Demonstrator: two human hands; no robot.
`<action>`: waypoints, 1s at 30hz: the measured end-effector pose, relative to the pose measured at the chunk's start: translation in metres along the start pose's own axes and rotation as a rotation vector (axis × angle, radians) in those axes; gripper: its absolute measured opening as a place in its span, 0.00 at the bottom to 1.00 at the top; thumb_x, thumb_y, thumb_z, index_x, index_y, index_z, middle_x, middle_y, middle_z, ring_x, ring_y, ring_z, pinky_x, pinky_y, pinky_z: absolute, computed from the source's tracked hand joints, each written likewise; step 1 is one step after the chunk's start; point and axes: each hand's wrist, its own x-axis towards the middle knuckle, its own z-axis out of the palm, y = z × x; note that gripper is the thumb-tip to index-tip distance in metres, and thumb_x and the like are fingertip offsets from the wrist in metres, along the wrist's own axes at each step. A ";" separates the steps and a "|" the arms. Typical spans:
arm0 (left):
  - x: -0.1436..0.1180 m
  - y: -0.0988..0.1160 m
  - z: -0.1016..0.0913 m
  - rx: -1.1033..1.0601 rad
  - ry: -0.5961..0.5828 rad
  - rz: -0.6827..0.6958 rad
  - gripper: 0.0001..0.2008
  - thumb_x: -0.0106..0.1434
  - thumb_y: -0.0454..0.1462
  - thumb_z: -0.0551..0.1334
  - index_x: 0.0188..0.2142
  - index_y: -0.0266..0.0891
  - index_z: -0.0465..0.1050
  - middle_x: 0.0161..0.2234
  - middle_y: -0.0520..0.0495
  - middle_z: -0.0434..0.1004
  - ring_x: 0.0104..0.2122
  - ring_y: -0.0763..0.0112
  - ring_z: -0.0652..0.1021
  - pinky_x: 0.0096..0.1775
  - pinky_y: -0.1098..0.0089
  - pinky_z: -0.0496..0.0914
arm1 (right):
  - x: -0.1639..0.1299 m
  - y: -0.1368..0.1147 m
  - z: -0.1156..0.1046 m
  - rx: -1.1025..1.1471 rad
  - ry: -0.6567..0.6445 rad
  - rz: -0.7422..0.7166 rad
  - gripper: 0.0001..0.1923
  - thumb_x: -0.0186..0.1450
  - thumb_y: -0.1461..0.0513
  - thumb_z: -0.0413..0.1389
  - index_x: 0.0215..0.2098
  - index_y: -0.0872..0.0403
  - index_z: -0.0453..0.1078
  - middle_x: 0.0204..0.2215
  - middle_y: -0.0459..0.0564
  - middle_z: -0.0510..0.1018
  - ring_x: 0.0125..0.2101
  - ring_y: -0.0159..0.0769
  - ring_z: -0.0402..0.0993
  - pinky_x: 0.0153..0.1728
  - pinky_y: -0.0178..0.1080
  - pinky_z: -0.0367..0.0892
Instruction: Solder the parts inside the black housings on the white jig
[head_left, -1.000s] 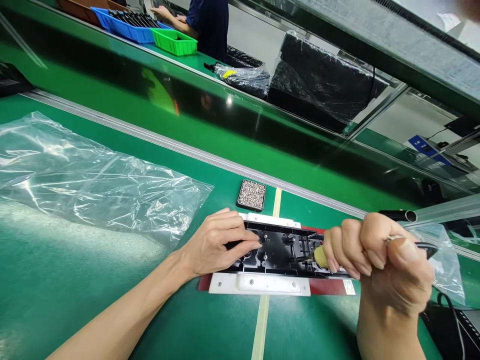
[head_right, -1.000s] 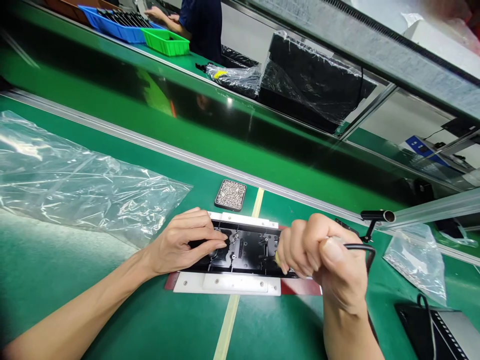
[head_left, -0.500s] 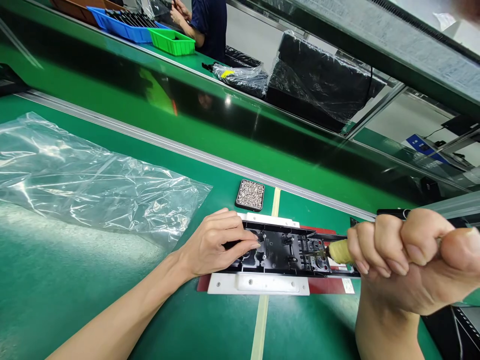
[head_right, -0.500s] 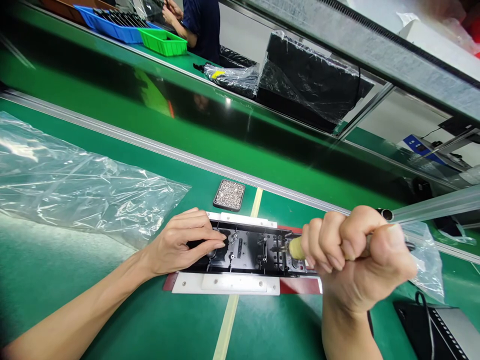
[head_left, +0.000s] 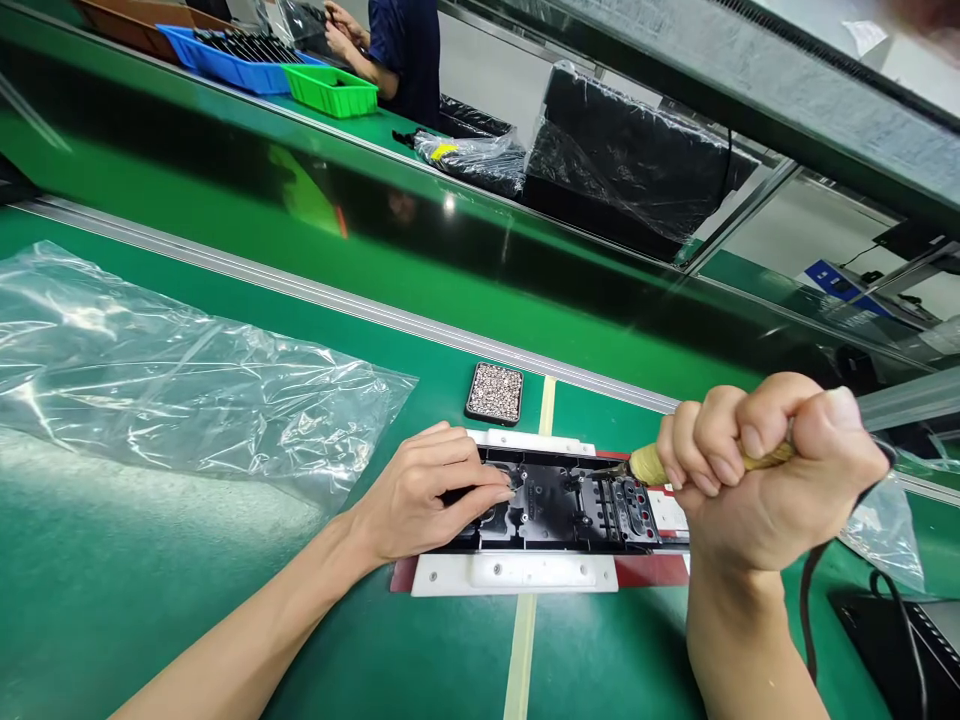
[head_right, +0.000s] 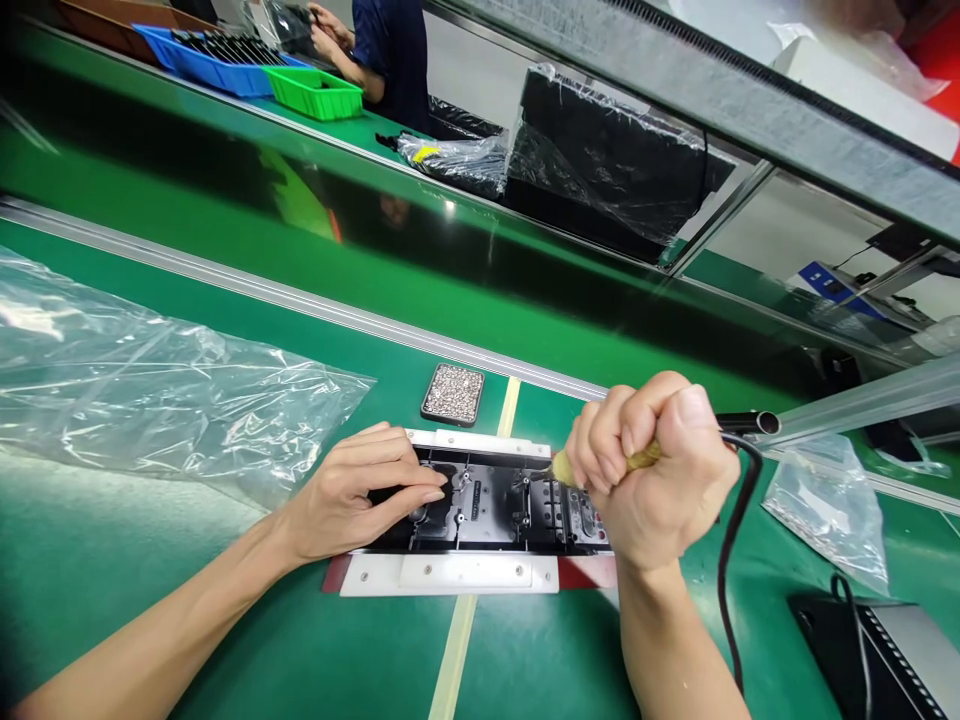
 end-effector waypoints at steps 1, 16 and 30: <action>0.000 0.000 0.000 -0.003 -0.002 -0.005 0.03 0.74 0.36 0.68 0.43 0.41 0.82 0.29 0.52 0.77 0.29 0.72 0.73 0.35 0.65 0.60 | 0.000 0.001 0.000 0.005 0.002 0.011 0.24 0.74 0.54 0.55 0.22 0.52 0.60 0.13 0.41 0.57 0.12 0.26 0.50 0.12 0.32 0.53; -0.002 -0.001 0.001 -0.031 0.005 -0.002 0.03 0.73 0.34 0.69 0.45 0.40 0.81 0.31 0.53 0.78 0.30 0.73 0.73 0.35 0.65 0.60 | 0.001 0.014 -0.002 0.085 -0.061 0.034 0.21 0.73 0.58 0.54 0.22 0.54 0.63 0.14 0.41 0.59 0.13 0.26 0.52 0.12 0.30 0.56; -0.003 -0.002 0.001 -0.017 -0.013 -0.018 0.04 0.73 0.33 0.69 0.46 0.42 0.81 0.32 0.52 0.79 0.30 0.72 0.73 0.36 0.65 0.61 | 0.000 0.018 -0.001 0.068 -0.054 0.031 0.24 0.75 0.55 0.53 0.22 0.54 0.60 0.14 0.40 0.58 0.13 0.26 0.52 0.13 0.30 0.58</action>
